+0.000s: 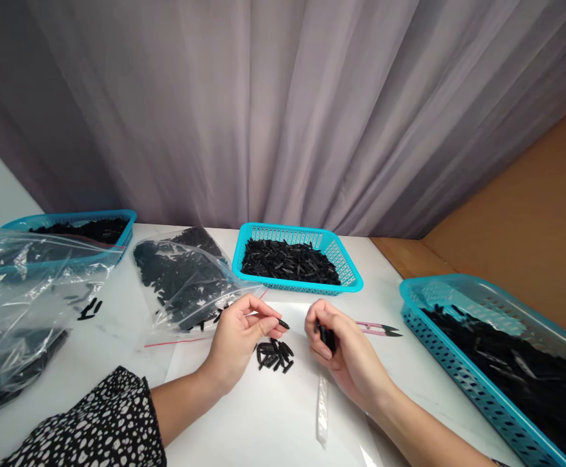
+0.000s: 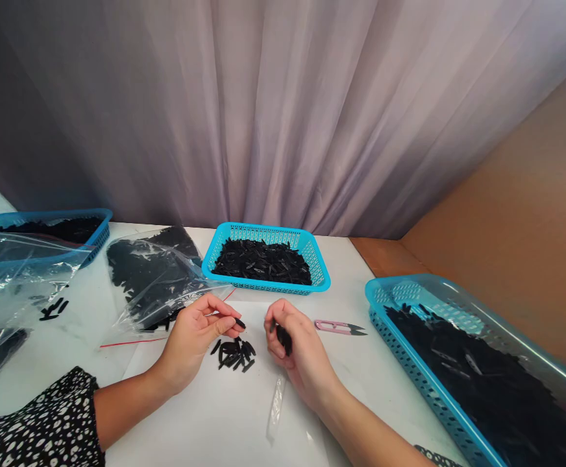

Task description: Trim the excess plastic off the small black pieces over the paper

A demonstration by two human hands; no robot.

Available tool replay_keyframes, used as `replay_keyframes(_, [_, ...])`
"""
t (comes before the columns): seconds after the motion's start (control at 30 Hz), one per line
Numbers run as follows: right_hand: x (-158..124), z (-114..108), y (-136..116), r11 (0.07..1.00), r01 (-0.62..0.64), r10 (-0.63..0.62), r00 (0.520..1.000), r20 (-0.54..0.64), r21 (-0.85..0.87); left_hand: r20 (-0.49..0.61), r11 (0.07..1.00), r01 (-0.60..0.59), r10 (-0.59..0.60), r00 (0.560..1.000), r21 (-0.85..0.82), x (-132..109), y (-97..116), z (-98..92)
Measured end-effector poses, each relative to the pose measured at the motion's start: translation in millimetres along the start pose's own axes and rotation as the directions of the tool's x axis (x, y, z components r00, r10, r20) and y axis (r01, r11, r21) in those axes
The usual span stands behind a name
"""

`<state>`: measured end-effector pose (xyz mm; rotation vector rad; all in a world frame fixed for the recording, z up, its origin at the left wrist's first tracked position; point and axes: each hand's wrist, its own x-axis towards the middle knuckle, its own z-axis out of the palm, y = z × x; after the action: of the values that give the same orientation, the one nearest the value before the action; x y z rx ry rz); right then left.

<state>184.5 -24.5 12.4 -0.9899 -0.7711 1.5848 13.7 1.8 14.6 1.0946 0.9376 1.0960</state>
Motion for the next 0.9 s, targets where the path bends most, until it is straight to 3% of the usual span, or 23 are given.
replay_keyframes(0.07, [-1, 1, 2, 0.999, -0.033, 0.032, 0.999, 0.044, 0.018, -0.001, 1.000, 0.001, -0.001, 1.000, -0.005, -1, 1, 0.7])
replay_keyframes(0.3, [-5, 7, 6, 0.969, -0.037, 0.046, 0.998, 0.032, -0.244, 0.000, 0.999, -0.039, 0.039, 0.999, 0.023, -5, 2, 2.9])
replay_keyframes(0.43, [-5, 7, 7, 0.951, -0.030, 0.045, 0.998, 0.043, -0.309, 0.017, 0.973, -0.160, 0.159, 0.987, 0.166, -5, -3, -0.8])
replay_keyframes(0.53, [-2, 3, 9, 0.945, 0.012, -0.015, 1.000, -0.005, -0.328, 0.092, 0.918, -0.208, 0.188, 0.978, 0.338, -3, -5, -5.4])
replay_keyframes(0.6, [0, -1, 10, 0.939, 0.053, -0.077, 0.995, -0.058, -0.340, 0.206, 0.821, -0.270, 0.189, 0.960, 0.503, -3, -7, -7.6])
replay_keyframes(0.67, [1, -4, 10, 0.922, 0.103, -0.152, 0.983, -0.104, -0.374, 0.364, 0.651, -0.387, 0.178, 0.914, 0.653, -3, -9, -8.8])
replay_keyframes(0.77, [0, -6, 8, 0.876, 0.165, -0.248, 0.960, -0.131, -0.452, 0.498, 0.425, -0.508, 0.144, 0.855, 0.749, -5, -14, -9.5])
replay_keyframes(0.9, [-3, -4, 6, 0.844, 0.192, -0.288, 0.950, -0.122, -0.500, 0.554, 0.324, -0.570, 0.150, 0.819, 0.755, -6, -17, -10.6])
